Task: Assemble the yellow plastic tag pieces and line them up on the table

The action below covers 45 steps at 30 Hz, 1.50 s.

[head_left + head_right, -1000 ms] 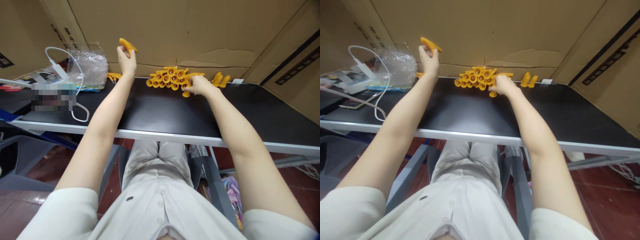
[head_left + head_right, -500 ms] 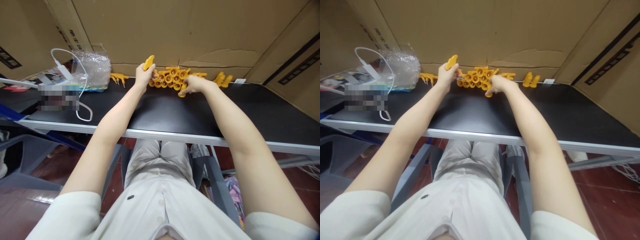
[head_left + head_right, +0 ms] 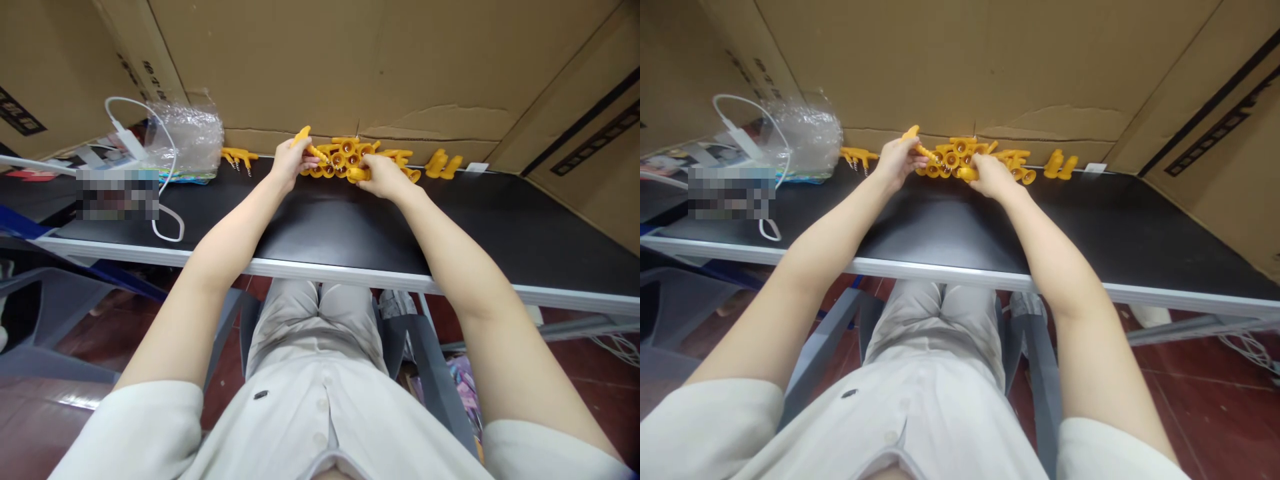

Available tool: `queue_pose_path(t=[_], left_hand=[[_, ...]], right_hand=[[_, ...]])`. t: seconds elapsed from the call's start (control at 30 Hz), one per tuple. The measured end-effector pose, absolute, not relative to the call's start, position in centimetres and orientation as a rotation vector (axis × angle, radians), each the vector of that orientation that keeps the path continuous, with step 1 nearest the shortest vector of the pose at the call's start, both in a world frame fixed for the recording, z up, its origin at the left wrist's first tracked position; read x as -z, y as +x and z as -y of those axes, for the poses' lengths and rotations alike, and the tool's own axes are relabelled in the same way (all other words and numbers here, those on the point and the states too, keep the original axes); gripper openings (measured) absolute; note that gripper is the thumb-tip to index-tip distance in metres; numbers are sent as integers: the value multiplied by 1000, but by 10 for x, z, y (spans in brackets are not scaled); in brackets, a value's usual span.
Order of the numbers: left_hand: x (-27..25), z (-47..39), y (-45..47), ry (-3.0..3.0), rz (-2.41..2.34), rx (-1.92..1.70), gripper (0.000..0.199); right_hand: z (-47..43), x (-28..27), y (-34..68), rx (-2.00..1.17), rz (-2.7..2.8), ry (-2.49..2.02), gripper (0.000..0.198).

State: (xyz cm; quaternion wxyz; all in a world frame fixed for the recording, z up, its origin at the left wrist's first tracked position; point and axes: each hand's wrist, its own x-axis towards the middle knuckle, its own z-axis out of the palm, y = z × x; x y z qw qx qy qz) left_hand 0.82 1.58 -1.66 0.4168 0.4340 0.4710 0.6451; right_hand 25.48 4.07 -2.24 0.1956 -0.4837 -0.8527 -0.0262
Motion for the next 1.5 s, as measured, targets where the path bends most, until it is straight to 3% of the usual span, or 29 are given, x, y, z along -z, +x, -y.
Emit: queue_pose_path(t=[0.17,0.6,0.8,0.83,0.97,1.03,1.23,1.5], left_hand=[[12,-5,14,979,-1140,-1605,24],[13,-6,11,994,-1178,-1603,33],[16,-2,19,1091,-1231,-1463,4],[18,-2,19,1126,-1258,-1419,12],[26,-6,16,1368,-1388,-1237,73],[30,-6,11,1575,-1439,-1141,85],[25,6,-4,2321,-1711,-790,63],[29,-1,-11,2411,-1803,-722,54]], right_hand=[[-48,31,253,64,2376,-1297,36],[-57,38,257,27,2312,-1211,34],[-49,35,249,-47,2310,-1143,36],[-48,35,248,-46,2312,-1141,36],[-49,35,248,-30,2344,-1157,36],[-52,35,250,-25,2350,-1161,36],[-60,37,257,-26,2370,-1120,40],[-55,33,254,-106,2336,-1141,48]])
